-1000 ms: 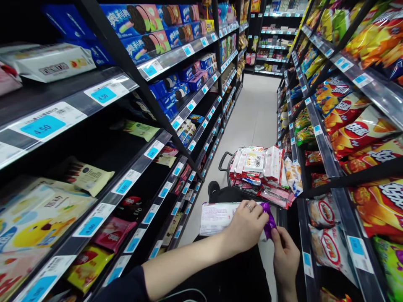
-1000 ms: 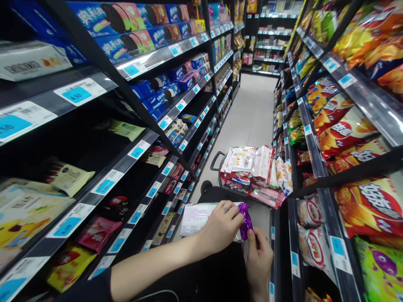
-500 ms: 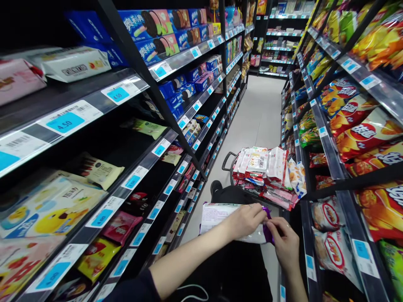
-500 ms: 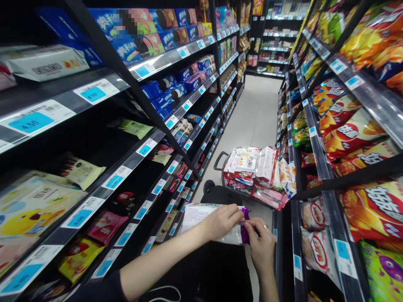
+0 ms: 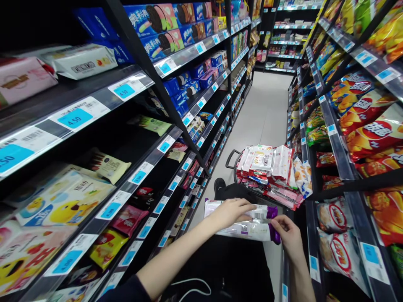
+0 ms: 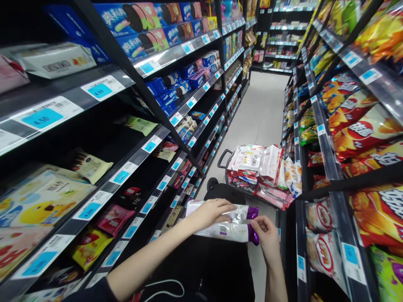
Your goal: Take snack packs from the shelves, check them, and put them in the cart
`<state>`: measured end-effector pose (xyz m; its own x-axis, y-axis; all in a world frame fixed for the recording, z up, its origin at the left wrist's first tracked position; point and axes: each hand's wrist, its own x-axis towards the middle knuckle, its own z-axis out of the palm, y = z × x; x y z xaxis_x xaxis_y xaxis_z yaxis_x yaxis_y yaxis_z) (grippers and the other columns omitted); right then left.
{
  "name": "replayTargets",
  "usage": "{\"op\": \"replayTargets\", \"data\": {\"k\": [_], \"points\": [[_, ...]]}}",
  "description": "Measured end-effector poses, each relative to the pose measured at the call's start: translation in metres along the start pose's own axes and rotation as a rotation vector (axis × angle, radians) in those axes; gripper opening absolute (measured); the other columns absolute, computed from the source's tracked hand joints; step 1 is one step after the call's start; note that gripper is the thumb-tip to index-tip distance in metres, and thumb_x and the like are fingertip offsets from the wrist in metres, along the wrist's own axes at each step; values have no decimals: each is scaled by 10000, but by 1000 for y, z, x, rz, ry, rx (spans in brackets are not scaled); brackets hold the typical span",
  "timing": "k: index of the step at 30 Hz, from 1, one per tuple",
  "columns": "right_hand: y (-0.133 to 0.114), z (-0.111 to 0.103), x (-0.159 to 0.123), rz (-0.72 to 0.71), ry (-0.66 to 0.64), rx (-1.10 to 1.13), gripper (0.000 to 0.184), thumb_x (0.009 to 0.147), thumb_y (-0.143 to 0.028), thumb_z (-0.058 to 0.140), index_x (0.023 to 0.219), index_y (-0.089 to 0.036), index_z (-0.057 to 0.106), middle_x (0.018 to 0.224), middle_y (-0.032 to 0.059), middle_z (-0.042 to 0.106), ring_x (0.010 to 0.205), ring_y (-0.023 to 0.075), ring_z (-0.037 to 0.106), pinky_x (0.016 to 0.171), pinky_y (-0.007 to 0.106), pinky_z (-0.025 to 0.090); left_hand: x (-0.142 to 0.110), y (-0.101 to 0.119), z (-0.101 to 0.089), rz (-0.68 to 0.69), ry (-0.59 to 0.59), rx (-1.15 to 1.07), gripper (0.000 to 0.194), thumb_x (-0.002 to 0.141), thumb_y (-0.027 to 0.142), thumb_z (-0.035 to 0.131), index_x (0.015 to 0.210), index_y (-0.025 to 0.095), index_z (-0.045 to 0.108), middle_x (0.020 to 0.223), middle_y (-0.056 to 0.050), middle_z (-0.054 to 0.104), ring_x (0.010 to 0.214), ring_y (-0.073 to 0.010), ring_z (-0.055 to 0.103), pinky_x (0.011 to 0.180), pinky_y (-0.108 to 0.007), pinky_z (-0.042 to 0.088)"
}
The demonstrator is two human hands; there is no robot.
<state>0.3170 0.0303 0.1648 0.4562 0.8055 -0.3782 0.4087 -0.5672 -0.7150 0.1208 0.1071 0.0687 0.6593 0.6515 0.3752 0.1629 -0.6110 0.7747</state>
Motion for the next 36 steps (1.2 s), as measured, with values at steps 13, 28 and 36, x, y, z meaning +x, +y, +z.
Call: {"op": "replayTargets", "data": {"k": [13,28,36], "points": [[23,11,6,202,-17,463,490,585,-352,758,951,-224,459,789,2,640,626,187,617,542,287,477,-53,-19,-18,156,27,325,410,856,460,474,1166,201,545,1176,-93,575,1016,-192,529,934,-384,389],[4,13,-6,-224,421,-495,554,681,-450,632,1125,-142,508,900,149,611,920,327,558,804,487,429,-57,-24,-11,-419,219,-395,288,669,358,726,927,232,697,858,10,694,831,-125,565,909,-310,373],[-20,98,-16,-961,-121,-1113,416,836,-377,511,1217,-213,541,1206,88,556,1132,302,446,996,500,269,-74,-11,7,-737,618,-571,411,778,445,585,1095,184,584,1192,-111,540,1113,-221,460,950,-413,356]]}}
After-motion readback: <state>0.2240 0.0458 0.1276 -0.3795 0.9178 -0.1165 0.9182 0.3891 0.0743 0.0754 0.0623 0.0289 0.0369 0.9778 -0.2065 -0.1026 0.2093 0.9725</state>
